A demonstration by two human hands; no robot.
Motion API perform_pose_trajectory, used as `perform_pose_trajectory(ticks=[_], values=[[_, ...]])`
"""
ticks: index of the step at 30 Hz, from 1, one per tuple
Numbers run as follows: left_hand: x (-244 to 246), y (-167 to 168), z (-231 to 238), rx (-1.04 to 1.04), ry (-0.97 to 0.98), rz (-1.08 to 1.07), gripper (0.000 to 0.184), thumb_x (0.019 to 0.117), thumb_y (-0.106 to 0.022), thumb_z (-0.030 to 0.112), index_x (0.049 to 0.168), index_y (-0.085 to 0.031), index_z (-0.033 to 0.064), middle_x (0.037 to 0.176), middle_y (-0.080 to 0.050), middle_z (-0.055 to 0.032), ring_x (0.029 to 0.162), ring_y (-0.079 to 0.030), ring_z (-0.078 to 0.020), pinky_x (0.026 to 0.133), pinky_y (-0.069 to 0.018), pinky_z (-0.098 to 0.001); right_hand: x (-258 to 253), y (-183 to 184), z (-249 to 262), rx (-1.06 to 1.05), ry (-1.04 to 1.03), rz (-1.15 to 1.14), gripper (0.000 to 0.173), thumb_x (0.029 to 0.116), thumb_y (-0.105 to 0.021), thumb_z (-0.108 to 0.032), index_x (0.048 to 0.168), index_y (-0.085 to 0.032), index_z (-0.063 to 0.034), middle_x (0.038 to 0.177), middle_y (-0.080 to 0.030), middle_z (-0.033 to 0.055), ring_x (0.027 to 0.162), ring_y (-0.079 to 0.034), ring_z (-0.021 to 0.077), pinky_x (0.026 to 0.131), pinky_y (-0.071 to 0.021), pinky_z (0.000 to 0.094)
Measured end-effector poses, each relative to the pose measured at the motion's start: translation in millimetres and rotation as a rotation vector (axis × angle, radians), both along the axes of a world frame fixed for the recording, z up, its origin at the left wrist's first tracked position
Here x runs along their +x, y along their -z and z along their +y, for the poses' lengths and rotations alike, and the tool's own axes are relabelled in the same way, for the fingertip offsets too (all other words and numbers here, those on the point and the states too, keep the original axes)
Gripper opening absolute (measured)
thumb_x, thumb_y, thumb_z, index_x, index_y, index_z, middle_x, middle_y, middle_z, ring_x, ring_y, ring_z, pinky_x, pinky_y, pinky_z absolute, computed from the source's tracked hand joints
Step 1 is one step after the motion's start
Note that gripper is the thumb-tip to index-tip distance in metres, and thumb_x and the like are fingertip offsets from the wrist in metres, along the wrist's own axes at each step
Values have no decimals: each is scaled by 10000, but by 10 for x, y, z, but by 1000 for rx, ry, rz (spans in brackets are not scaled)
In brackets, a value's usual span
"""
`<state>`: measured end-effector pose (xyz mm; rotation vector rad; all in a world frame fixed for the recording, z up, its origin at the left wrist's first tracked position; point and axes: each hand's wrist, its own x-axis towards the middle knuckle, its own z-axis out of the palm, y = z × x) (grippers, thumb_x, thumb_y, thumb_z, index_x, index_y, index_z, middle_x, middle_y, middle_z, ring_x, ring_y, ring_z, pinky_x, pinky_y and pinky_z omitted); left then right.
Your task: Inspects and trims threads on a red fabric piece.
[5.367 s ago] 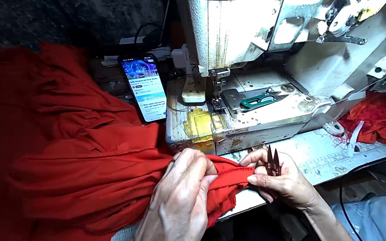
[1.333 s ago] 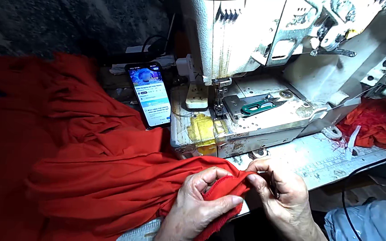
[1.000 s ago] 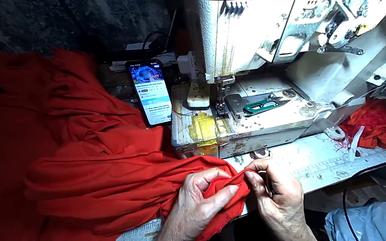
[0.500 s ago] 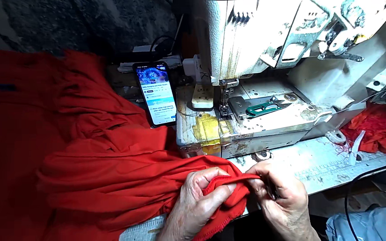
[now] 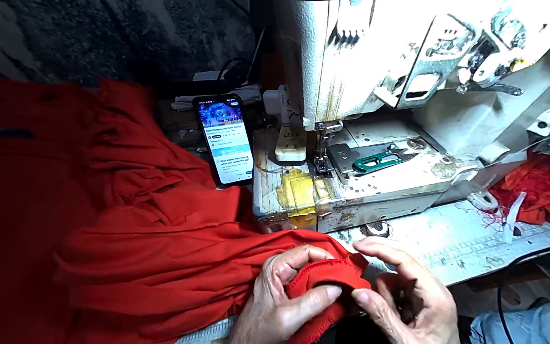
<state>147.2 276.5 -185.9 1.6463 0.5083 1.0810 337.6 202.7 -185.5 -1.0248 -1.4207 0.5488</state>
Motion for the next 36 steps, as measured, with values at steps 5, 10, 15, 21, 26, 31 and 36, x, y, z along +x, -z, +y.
perform_pose_trajectory(ticks=[5, 10, 15, 21, 26, 31, 36], values=[[-35, -7, 17, 57, 61, 10, 335, 939, -696, 372, 1085, -695, 70, 957, -706, 74, 805, -614, 60, 689, -507, -114, 2, -101, 94, -263, -197, 189, 329, 855, -721, 17, 1179, -662, 25, 1083, -709, 28, 700, -636, -17, 590, -556, 154], [-35, -39, -22, 60, -21, 51, 104, 882, -745, 127, 912, -726, 29, 879, -671, 33, 794, -590, 41, 676, -481, -112, 118, -107, 114, -287, -256, 224, 453, 769, -798, 22, 1197, -652, 13, 1102, -671, -1, 619, -529, -69, 516, -465, 111], [-66, -75, -41, 1, 9, 38, 110, 921, -664, 53, 923, -749, -16, 829, -702, 25, 754, -596, 55, 673, -488, -123, 162, -160, 88, -363, -321, 192, 314, 879, -724, -30, 1187, -670, 5, 1104, -663, -8, 655, -554, -58, 544, -480, 122], [-79, -79, -51, -72, 48, 34, 133, 936, -602, 17, 956, -724, -33, 802, -697, 37, 684, -576, 66, 623, -473, -128, 178, -138, 111, -369, -337, 158, 176, 903, -723, -53, 1064, -696, 13, 1044, -651, 11, 626, -494, -74, 528, -430, 107], [-88, -83, -20, -18, 99, 65, 163, 949, -587, 30, 971, -713, -70, 789, -693, -6, 682, -557, 65, 630, -453, -123, 131, -108, 147, -343, -343, 226, 95, 904, -721, -42, 989, -694, -6, 962, -643, -9, 649, -540, -49, 551, -470, 122], [-72, -112, -34, -16, 84, 102, 127, 915, -642, 11, 956, -717, -83, 789, -707, -31, 685, -578, 53, 635, -467, -125, 24, -105, 105, -329, -215, 336, 57, 928, -650, -5, 940, -676, -54, 930, -643, -49, 659, -556, -46, 558, -485, 137], [-76, -127, -57, -48, 54, 96, 136, 920, -606, -21, 962, -723, -75, 794, -705, -4, 693, -577, 62, 638, -470, -123, 68, -155, 89, -226, 199, -14, 103, 930, -672, -38, 1006, -674, 30, 946, -660, 40, 667, -572, -25, 562, -492, 126]])
